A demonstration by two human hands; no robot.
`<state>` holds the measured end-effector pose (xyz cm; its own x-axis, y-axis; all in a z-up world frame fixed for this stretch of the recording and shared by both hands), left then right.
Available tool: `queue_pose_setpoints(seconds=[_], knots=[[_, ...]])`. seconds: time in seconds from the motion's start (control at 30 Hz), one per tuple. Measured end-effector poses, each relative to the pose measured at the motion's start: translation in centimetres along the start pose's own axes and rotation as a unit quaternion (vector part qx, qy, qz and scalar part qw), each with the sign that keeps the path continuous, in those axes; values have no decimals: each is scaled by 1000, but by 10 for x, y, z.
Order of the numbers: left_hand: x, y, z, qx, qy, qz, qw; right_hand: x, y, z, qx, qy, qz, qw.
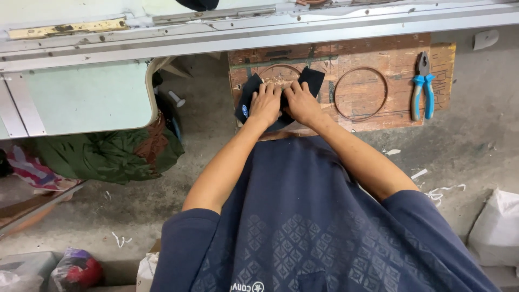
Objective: Preparing cap panels for embroidery by securing them within circular embroidery hoops.
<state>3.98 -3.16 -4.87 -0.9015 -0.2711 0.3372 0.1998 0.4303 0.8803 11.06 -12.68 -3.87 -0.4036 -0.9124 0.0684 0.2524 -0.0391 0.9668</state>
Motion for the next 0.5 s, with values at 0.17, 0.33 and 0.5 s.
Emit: queue_pose_setpoints(seconds=[0.17,0.33,0.5], knots=[[11,36,-20,14,28,42,999,3,42,12,1,-13,71,997],[14,49,-14,31,59,48,997,-3,39,16,31,-18,75,997],[13,50,-14,34,51,48,997,-4,41,14,10,-26,66,997]])
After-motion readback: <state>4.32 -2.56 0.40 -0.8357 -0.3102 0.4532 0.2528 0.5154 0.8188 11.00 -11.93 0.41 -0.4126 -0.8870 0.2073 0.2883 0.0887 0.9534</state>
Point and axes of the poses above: each hand's wrist, its own x-axis away from the middle knuckle, its own y-axis out of the back of the hand, z = x × y, the point moved 4 cm from there along -x, towards the middle knuckle, and after that the axes turned 9 degrees about -z, right-handed, at the moved point
